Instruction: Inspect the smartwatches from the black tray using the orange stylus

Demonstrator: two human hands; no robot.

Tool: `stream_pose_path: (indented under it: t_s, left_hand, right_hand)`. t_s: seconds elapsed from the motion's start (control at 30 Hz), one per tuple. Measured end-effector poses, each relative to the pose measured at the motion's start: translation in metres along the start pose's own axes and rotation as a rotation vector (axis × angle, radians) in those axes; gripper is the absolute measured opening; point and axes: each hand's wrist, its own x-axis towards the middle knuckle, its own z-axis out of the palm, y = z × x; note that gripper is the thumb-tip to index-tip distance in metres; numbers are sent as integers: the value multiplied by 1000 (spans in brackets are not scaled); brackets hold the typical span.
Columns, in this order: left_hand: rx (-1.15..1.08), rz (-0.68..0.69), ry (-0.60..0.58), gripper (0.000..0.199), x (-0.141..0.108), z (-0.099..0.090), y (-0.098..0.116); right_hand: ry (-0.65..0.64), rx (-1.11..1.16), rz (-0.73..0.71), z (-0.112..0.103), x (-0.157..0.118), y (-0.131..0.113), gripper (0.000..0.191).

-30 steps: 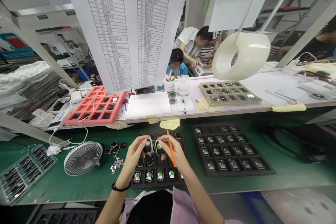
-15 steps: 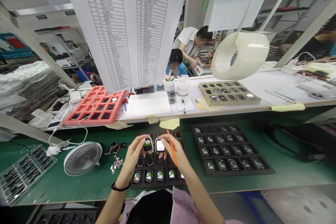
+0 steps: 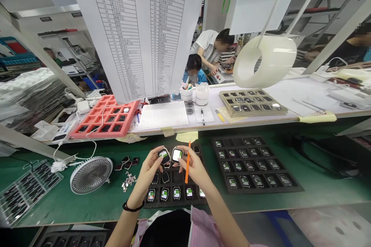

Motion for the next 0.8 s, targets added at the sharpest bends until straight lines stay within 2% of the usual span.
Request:
stream_pose_path:
  t_s: [0.4, 0.7, 0.8]
  left_hand:
    - [51, -23, 78, 37, -2, 0, 6]
    - [-27, 33, -20, 54, 2, 2, -9]
    - [-4, 31, -11, 52, 2, 3, -8]
  right_hand:
    - [-12, 22, -22, 1, 1, 4, 41]
    - [126, 86, -10, 1, 3, 3, 30]
    - [170, 86, 4, 2, 3, 3, 30]
